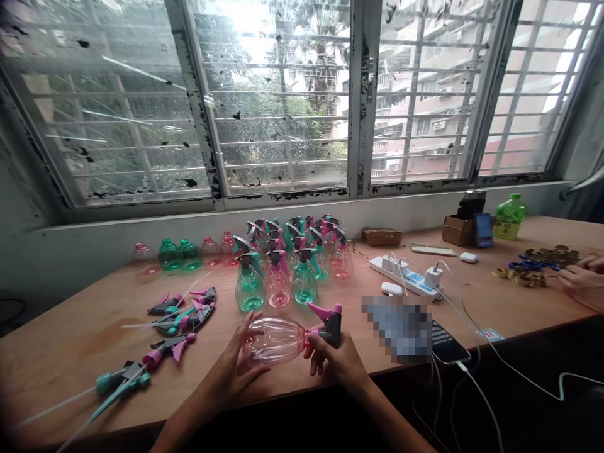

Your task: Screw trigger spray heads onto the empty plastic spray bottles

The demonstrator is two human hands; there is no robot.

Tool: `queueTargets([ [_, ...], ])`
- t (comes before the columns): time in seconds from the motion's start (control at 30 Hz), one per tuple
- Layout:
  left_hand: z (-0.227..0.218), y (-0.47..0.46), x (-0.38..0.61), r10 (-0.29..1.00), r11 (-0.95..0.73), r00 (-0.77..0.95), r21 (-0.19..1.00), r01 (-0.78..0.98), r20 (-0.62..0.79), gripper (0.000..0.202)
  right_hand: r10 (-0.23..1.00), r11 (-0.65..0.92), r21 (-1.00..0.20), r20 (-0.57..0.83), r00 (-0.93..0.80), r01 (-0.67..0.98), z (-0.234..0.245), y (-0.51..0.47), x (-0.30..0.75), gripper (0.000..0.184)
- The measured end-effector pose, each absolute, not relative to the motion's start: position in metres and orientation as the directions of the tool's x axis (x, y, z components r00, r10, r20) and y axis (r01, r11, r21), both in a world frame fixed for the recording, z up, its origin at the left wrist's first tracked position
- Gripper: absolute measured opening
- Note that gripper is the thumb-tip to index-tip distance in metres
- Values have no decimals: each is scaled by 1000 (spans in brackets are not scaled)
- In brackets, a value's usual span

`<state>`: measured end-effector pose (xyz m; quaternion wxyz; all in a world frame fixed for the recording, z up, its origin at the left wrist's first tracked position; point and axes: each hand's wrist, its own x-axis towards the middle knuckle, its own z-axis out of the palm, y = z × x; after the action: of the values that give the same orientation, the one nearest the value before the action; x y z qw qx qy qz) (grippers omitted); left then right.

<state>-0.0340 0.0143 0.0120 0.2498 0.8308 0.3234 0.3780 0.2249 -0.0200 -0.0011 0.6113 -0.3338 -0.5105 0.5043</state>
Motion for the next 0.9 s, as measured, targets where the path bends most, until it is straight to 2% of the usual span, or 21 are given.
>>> queueTargets([
  [0.17, 4, 20, -36, 718, -669, 497, 682, 296, 488, 94, 952, 270, -913, 300, -53, -306, -4, -20, 227, 40],
  [0.37, -1, 21, -38, 752, -628, 493, 705, 330, 438, 93, 951, 265, -912, 301, -72, -314, -7, -17, 227, 39],
  [0.67, 9, 16, -37, 751, -626, 521, 690, 363, 406, 104, 939, 298, -904, 335, -74, -308, -6, -19, 227, 36],
  [0.9, 11, 13, -37, 756, -614, 514, 711, 342, 406, 101, 932, 315, -894, 355, -75, -319, -7, -17, 227, 35],
])
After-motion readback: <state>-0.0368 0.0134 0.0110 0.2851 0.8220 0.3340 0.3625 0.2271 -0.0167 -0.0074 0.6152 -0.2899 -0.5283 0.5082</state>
